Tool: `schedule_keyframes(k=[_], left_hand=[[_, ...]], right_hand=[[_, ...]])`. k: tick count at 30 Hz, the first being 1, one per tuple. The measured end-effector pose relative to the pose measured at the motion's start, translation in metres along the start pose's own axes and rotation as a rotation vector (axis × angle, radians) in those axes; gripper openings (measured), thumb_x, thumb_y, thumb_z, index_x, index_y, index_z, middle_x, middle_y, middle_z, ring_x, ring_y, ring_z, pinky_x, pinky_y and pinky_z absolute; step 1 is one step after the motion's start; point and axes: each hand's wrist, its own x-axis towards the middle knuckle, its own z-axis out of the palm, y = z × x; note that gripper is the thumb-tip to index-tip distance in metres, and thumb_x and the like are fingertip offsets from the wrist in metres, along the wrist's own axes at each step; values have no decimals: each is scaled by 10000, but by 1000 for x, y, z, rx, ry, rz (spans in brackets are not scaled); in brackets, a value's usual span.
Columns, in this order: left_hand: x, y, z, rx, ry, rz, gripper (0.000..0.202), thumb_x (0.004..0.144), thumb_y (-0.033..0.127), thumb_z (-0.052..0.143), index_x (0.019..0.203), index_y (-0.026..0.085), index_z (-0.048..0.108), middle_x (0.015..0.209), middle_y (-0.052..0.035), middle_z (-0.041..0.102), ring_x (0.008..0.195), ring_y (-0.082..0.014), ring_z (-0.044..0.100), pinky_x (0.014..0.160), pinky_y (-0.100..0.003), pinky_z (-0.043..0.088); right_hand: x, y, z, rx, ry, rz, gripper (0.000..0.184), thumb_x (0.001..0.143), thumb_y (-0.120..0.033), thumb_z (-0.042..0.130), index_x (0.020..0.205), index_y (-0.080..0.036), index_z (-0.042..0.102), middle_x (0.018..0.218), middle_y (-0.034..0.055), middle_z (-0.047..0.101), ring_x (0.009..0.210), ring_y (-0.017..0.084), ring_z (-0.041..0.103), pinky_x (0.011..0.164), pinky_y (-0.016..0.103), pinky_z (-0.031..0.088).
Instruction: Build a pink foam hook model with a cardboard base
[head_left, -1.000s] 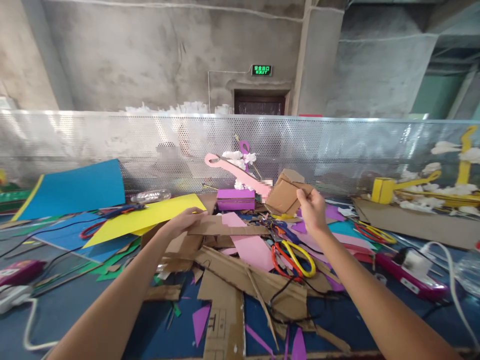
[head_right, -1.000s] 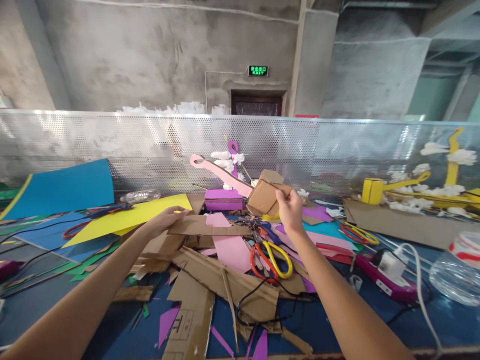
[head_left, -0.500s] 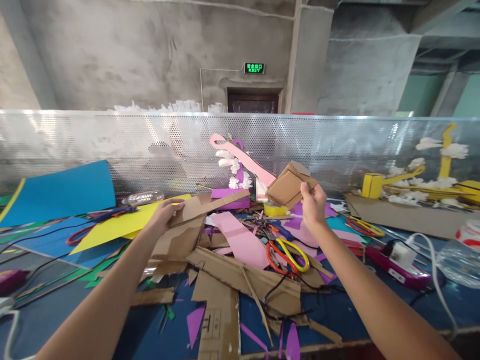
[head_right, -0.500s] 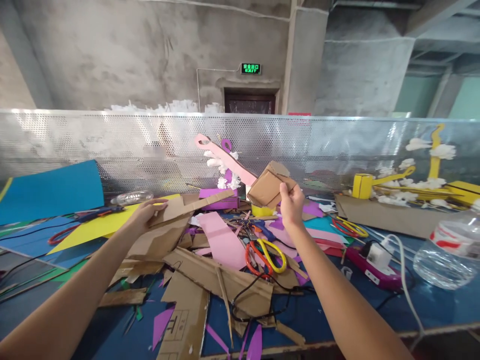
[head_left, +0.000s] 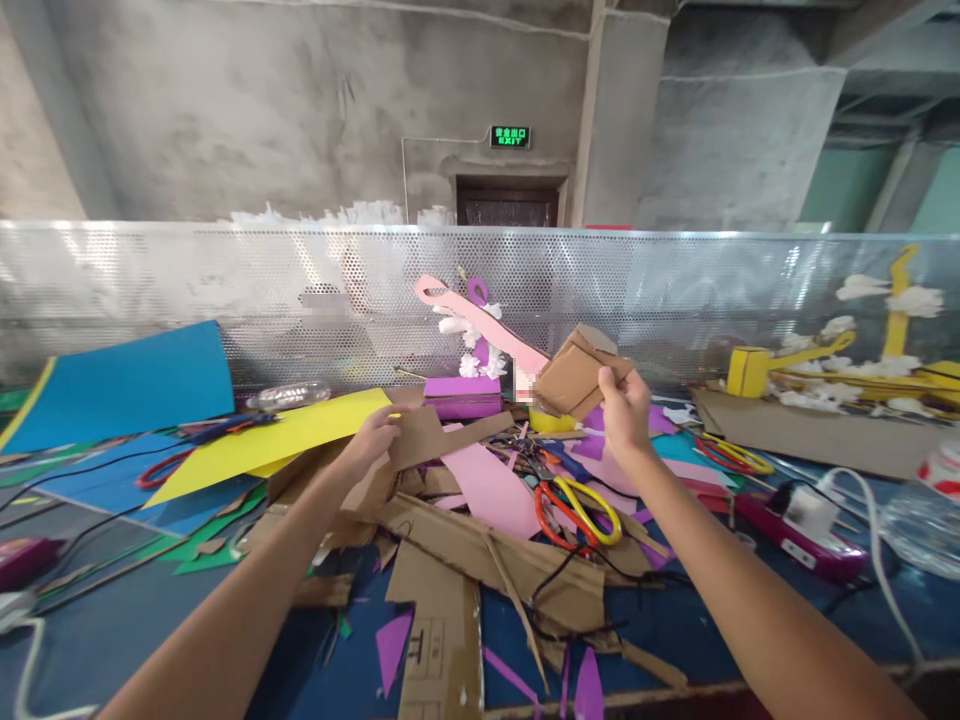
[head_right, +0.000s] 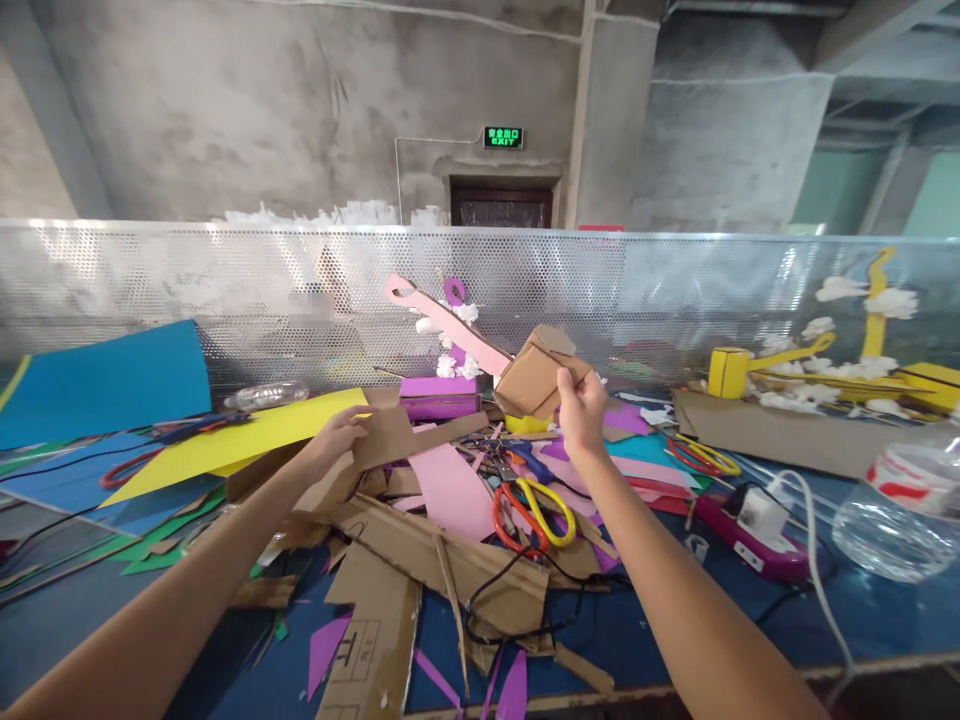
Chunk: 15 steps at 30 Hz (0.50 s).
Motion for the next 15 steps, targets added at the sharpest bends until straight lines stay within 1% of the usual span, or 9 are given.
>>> schedule_keyframes(k=[3, 4, 6, 8, 10, 12, 13, 15], left_hand=[[1, -7, 11, -33, -139, 65, 677, 632, 350, 708, 1274, 151, 631, 1212, -148, 728, 1083, -314, 684, 866, -413, 549], [2, -8, 13, -5, -165, 95, 677, 644, 370, 717, 1278, 148, 632, 1271, -165, 710, 1140, -330, 670, 909, -431, 544], [5, -9, 13, 200, -157, 161, 626, 694, 408, 706, 1267, 164, 649, 1323, -175, 691, 1213, -348, 645, 974, -447, 523], [8, -10, 7, 478, -93, 188, 538, 735, 413, 690, 1223, 188, 676, 1313, -186, 695, 1251, -379, 623, 1022, -475, 490], [8, -11, -1, 662, -41, 162, 454, 738, 408, 700, 1138, 193, 703, 1255, -217, 712, 1258, -432, 607, 1051, -531, 446], [6, -14, -6, 731, -41, 120, 396, 714, 415, 727, 1032, 179, 717, 1150, -243, 735, 1223, -475, 616, 1048, -574, 423], [4, -15, -7, 758, -55, 104, 379, 705, 427, 736, 988, 177, 718, 1096, -242, 745, 1191, -479, 633, 1035, -575, 430], [2, -16, -5, 785, -96, 90, 361, 689, 436, 752, 941, 180, 717, 1040, -222, 755, 1149, -460, 663, 1011, -537, 457]], right_hand=[[0, -1, 2, 63, 32, 60, 370, 886, -534, 629, 1026, -192, 638, 1119, 125, 736, 1021, 271, 676, 931, 458, 540], [-1, -2, 2, 68, 26, 62, 369, 883, -531, 632, 1026, -191, 639, 1118, 125, 737, 1020, 270, 678, 928, 455, 543], [-1, -3, 4, 67, 11, 54, 364, 885, -525, 632, 1024, -189, 643, 1109, 124, 738, 1012, 269, 681, 920, 446, 549], [-2, -4, 4, 67, 2, 53, 360, 885, -518, 633, 1023, -185, 650, 1089, 121, 739, 1003, 269, 682, 909, 431, 551], [-2, -4, 5, 74, 5, 63, 359, 879, -510, 645, 1021, -180, 656, 1061, 114, 739, 981, 266, 682, 895, 420, 552], [-3, -3, 5, 80, 6, 70, 360, 875, -506, 655, 1013, -174, 661, 1035, 108, 738, 954, 261, 681, 882, 413, 553], [-3, -3, 5, 81, 0, 69, 361, 875, -504, 657, 1014, -171, 664, 1031, 105, 738, 947, 259, 680, 882, 412, 552], [-4, -2, 5, 70, -13, 56, 360, 880, -503, 657, 1014, -169, 674, 1028, 100, 738, 938, 253, 675, 883, 407, 551]])
